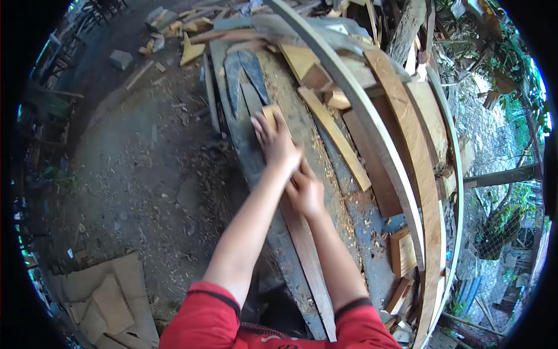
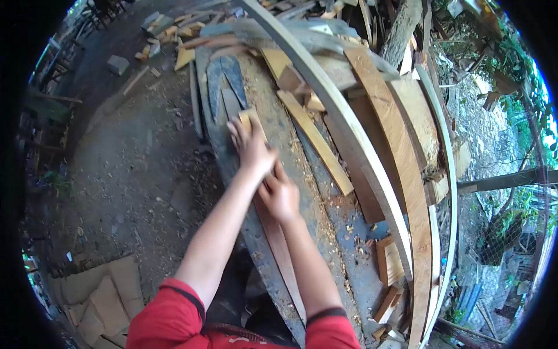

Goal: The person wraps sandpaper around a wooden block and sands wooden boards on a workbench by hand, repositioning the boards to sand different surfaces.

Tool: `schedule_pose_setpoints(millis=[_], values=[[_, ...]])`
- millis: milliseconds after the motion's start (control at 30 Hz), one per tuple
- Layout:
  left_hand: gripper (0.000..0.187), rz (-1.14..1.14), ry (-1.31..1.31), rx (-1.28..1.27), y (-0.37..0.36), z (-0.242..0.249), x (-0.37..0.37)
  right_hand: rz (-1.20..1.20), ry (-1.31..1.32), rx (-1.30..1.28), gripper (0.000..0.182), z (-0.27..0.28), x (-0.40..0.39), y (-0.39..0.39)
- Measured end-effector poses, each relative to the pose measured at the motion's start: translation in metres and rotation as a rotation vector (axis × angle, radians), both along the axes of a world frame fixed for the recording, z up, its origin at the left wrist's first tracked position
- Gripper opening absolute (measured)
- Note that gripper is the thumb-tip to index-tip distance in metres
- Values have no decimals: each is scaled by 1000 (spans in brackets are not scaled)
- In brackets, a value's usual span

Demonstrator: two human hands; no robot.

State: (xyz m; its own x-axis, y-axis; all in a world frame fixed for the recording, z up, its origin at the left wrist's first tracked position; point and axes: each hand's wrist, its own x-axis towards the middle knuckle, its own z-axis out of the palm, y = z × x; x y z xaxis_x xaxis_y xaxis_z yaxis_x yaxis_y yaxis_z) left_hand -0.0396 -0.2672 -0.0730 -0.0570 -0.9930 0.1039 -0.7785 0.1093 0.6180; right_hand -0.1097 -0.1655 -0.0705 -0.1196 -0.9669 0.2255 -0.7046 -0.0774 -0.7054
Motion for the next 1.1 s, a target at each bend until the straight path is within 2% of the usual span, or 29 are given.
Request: schedule_pose_setpoints(millis=[100,233,300,367,433,567,633,700,733,767,833,900,1000,1100], values=[[89,-33,-28,-127,-67,45,28,9,11,-125,23,24,31,-60],[95,-93,-112,-141,-23,55,44,-19,72,-144,32,38,44,-14],[95,-94,21,-143,25,46,46,9,106,-38,34,49,39,36],[94,-82,88,-140,87,41,39,-23,173,-40,37,51,33,96],[92,-64,155,-72,154,40,27,-52,331,1,37,59,23,163],[93,-199,290,64,275,35,-9,-214,425,229,42,75,4,294],[95,-299,390,89,324,31,-24,-204,429,275,43,71,-7,350],[96,-317,331,127,365,26,-41,-202,436,317,43,62,-21,391],[96,-321,294,154,379,29,-47,-186,428,259,44,60,-27,405],[96,-325,301,158,384,30,-52,-167,419,205,45,55,-34,414],[97,-270,249,157,395,30,-51,-131,418,236,45,53,-36,420],[94,-264,305,159,384,28,-36,-57,368,257,45,41,-33,406],[96,-227,160,167,339,14,-8,-4,245,232,47,15,-15,360],[94,-264,85,167,279,15,7,-26,235,272,48,23,7,301]])
